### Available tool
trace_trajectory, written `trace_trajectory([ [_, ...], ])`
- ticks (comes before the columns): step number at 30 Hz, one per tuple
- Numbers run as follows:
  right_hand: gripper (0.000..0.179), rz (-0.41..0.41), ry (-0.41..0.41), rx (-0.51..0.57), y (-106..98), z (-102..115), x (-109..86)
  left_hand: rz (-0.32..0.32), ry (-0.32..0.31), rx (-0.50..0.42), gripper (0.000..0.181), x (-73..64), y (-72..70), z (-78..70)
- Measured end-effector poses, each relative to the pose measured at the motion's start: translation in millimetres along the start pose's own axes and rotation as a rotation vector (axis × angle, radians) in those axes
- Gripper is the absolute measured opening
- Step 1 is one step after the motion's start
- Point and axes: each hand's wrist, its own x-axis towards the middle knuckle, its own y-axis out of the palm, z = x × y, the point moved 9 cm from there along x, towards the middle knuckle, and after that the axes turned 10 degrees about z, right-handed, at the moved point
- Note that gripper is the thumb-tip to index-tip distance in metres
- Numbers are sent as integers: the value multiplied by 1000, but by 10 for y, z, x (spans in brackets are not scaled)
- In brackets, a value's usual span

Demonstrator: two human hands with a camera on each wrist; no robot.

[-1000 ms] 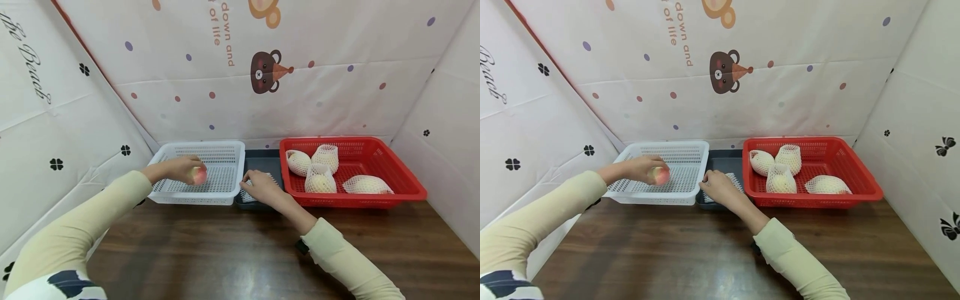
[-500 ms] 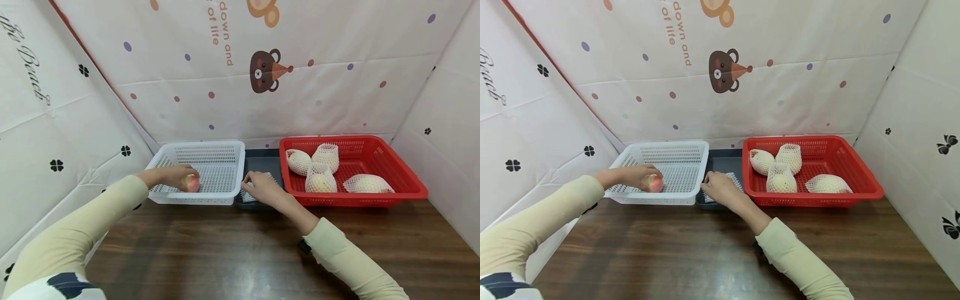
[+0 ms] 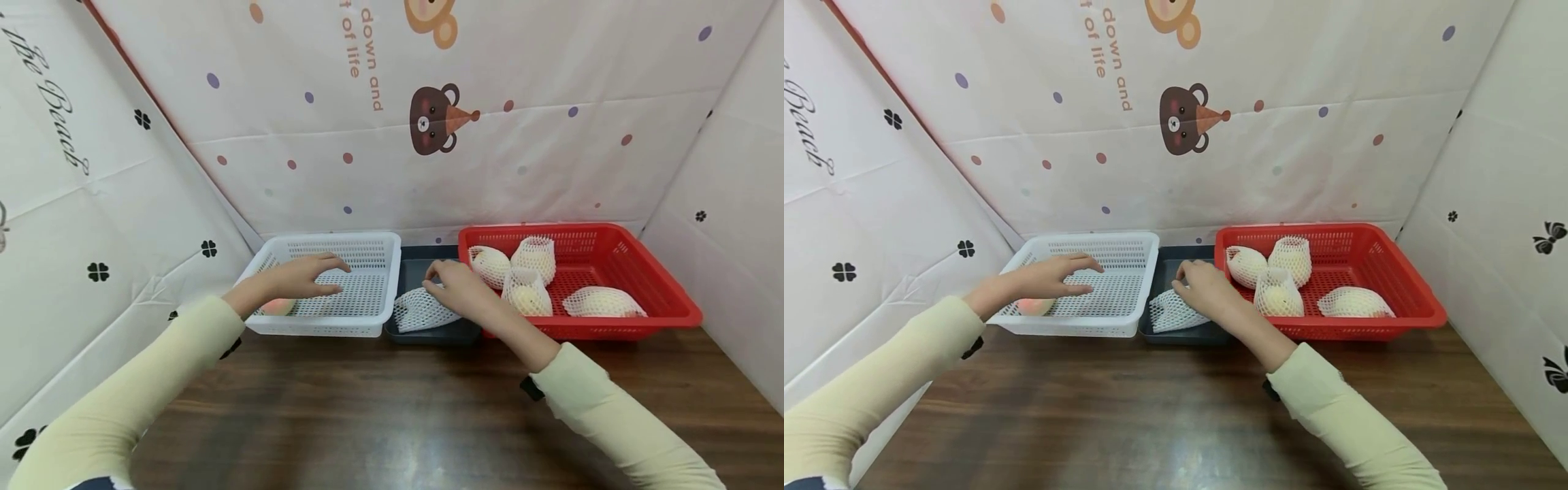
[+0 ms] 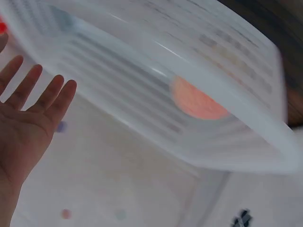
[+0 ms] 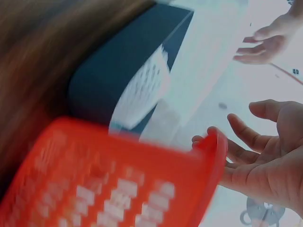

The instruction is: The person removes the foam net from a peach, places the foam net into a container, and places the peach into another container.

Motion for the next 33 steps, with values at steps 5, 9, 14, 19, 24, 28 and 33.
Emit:
trace_trajectory([
  [5, 29, -42, 10, -41, -211, -192, -133, -107, 66, 1, 43, -8, -51, -443],
  [9, 30, -77, 45, -69, -372, -380, -266, -185, 131, -21, 43, -24, -2, -762],
  [14, 36, -93, 100, -84, -533, -615, -460, -268, 183, -57, 44, -54, 107, -1056],
  [19, 31, -119, 107, -128, -634, -804, -624, -329, 219, -134, 42, -44, 212, -1275],
  [24, 33, -124, 113, -159, -654, -968, -736, -338, 229, -239, 42, 64, 357, -1433],
  [28, 38, -113, 123, -167, -642, -1070, -805, -335, 238, -334, 42, 198, 458, -1505],
  [33, 44, -103, 128, -152, -636, -1161, -878, -353, 255, -441, 41, 419, 560, -1562],
])
